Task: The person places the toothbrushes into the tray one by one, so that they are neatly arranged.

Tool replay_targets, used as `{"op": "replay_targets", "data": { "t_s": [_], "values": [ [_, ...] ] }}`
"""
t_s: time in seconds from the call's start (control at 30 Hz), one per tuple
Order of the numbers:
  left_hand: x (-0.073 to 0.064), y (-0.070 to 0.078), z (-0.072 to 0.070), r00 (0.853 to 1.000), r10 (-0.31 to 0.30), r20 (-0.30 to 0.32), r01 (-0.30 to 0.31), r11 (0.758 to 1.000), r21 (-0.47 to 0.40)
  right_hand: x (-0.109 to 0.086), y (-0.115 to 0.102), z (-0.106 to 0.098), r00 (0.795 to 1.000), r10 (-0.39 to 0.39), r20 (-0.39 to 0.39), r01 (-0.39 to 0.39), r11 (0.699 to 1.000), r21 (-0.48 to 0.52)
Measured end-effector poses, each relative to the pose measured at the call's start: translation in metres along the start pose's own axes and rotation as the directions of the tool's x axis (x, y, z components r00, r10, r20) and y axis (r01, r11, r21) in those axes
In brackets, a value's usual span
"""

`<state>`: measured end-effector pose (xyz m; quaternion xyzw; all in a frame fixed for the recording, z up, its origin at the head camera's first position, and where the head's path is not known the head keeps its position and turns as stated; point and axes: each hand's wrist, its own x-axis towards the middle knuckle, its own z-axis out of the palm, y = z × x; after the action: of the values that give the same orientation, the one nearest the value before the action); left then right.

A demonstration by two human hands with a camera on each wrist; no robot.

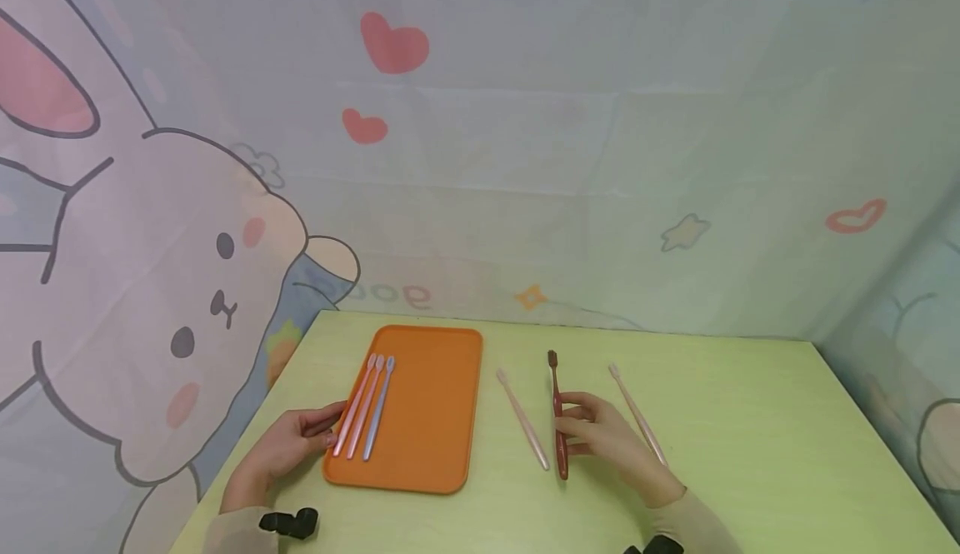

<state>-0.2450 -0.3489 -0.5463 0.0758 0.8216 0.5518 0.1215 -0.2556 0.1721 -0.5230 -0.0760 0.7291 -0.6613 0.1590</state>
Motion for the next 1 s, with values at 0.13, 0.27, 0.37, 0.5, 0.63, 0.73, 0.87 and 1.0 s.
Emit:
{"op": "replay_targets", "data": {
  "t_s": [0.13, 0.27, 0.37, 0.5, 0.63, 0.73, 0.87, 1.0],
  "values": [
    [0.000, 0.001, 0.000, 1.000, -0.014, -0.015, 0.014, 1.000, 0.008, 0.004, -0.001, 0.010, 1.000, -0.012, 0.023, 0.011, 1.000, 0.018],
    [-0.002, 0.001, 0.000, 0.999, -0.024, -0.022, 0.025, 1.000, 0.014, 0.008, -0.002, 0.021, 0.999, -0.014, 0.029, 0.014, 1.000, 0.018],
    [-0.004, 0.000, -0.001, 1.000, -0.005, -0.012, 0.005, 1.000, 0.008, 0.011, -0.003, 0.030, 0.999, -0.014, 0.044, 0.013, 1.000, 0.018],
    [-0.004, 0.001, 0.000, 1.000, 0.027, 0.009, -0.027, 0.999, -0.018, 0.014, -0.003, 0.040, 0.998, -0.016, 0.066, 0.016, 1.000, 0.000],
    [-0.002, 0.001, 0.003, 1.000, 0.026, 0.015, -0.025, 0.999, -0.021, 0.017, -0.003, 0.052, 0.996, -0.024, 0.084, 0.024, 1.000, -0.008],
    [-0.002, 0.001, 0.004, 1.000, 0.012, 0.002, -0.012, 1.000, -0.010, 0.024, -0.003, 0.066, 0.994, -0.027, 0.110, 0.025, 1.000, 0.020],
    [-0.002, 0.002, 0.002, 1.000, 0.006, -0.011, -0.006, 1.000, 0.003, 0.035, -0.005, 0.091, 0.992, -0.030, 0.123, 0.025, 0.999, 0.040],
    [-0.002, 0.003, 0.002, 1.000, 0.006, -0.012, -0.006, 1.000, 0.004, 0.039, -0.006, 0.117, 0.994, -0.042, 0.104, 0.040, 0.999, 0.017]
  ]
}}
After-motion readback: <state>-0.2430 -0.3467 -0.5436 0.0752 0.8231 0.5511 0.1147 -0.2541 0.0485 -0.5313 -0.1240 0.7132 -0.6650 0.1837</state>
